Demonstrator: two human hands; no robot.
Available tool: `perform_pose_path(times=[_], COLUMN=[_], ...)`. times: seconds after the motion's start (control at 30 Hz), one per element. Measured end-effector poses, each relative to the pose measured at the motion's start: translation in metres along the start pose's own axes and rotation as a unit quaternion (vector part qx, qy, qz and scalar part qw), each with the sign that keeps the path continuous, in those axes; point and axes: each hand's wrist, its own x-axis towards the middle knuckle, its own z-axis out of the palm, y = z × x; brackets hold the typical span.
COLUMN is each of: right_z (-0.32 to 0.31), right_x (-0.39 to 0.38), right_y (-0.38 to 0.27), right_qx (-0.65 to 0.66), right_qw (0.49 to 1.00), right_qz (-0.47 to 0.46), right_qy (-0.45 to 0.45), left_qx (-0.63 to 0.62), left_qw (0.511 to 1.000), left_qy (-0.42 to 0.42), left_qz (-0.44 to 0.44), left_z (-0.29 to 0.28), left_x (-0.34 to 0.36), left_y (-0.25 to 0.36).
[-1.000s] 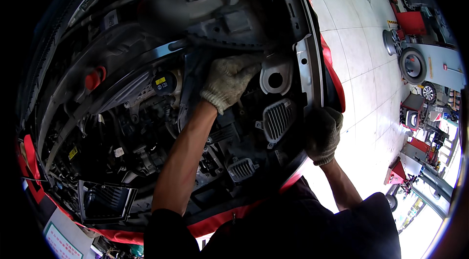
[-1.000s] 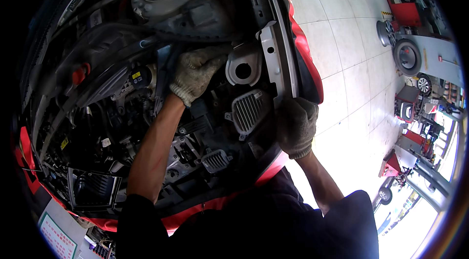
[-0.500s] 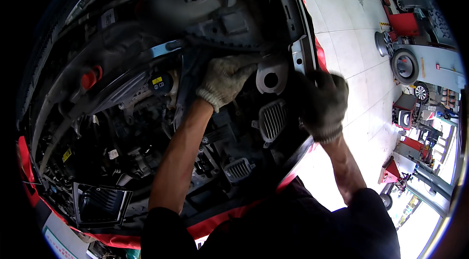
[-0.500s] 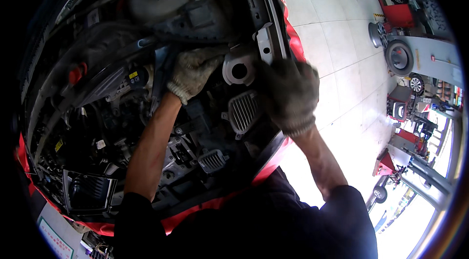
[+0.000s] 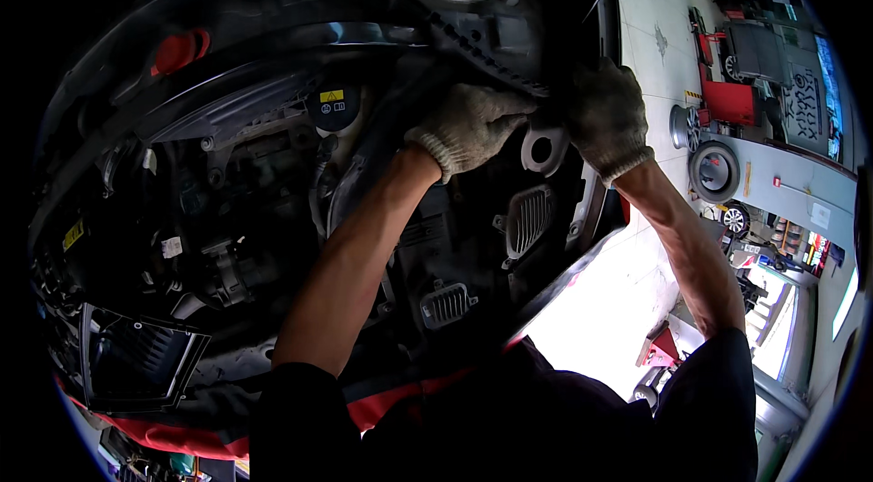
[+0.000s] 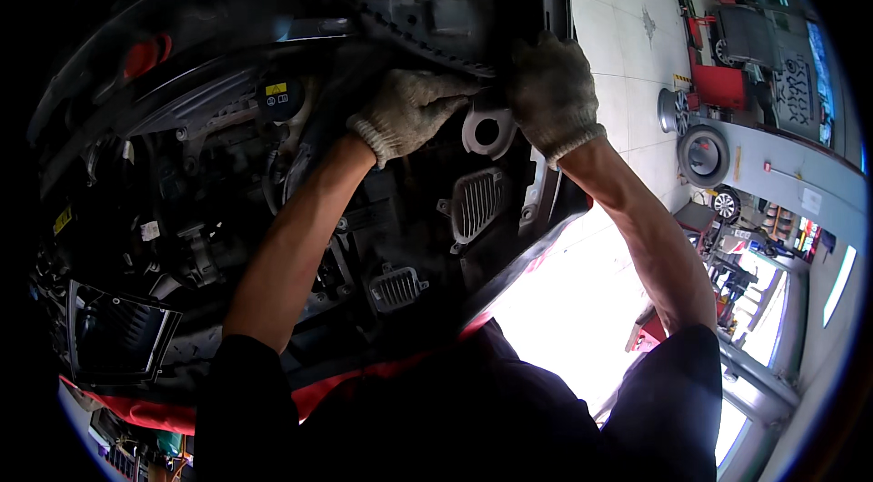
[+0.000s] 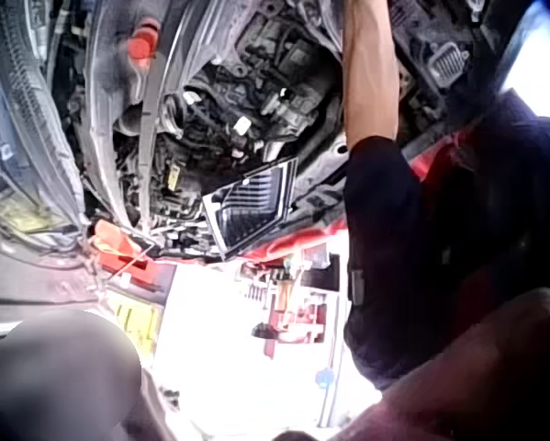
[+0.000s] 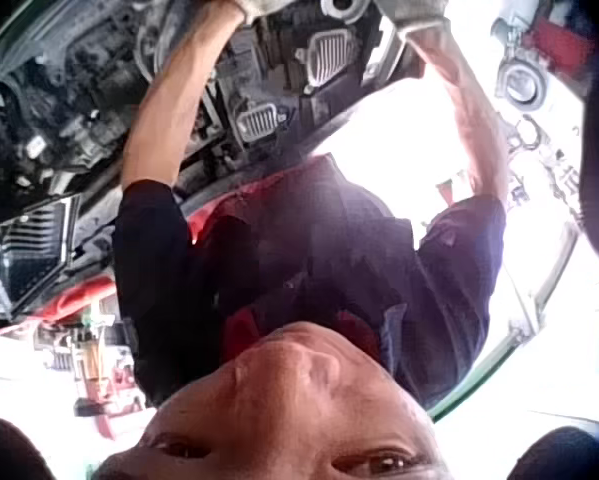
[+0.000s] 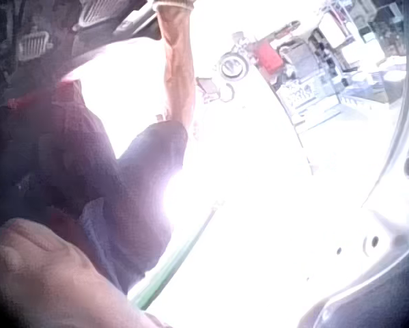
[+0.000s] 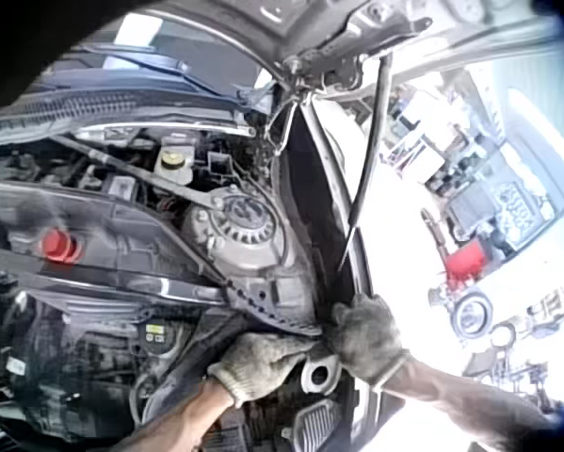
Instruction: The person opens the hood of a silver BMW and works on the engine. They remove the engine cover, use a wrench to loosen bolts, and remove a metal bracket from the engine bay. The person places removed parts on a nearby workbench and continues to work on the engine components.
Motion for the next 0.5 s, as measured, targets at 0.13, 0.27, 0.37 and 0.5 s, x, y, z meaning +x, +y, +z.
perform_pose_path(times=[0.13, 0.27, 0.37, 0.5], right_z=[0.001, 0.0, 0.001, 0.001], right_x=[-0.002, -0.002, -0.002, -0.003], right_y=[0.001, 0.001, 0.003, 0.005], right_qx=[0.015, 0.026, 0.034, 0.044], right_qw=[1.0, 0.999, 0.999, 0.998], right_qz=[-0.013, -0.014, -0.013, -0.024], right_qy=[0.018, 0.022, 0.035, 0.035], left_qx=[-0.012, 0.016, -0.005, 0.024], left_qw=[1.0, 0.998, 0.999, 0.998], left_qy=[-0.012, 0.009, -0.001, -0.033], left_qz=[-0.014, 0.056, 0.052, 0.055], left_z=[0.001, 0.0, 0.001, -0.001], left_x=[0.0, 0.001, 0.0, -0.001], left_y=[-0.003, -0.006, -0.011, -0.016])
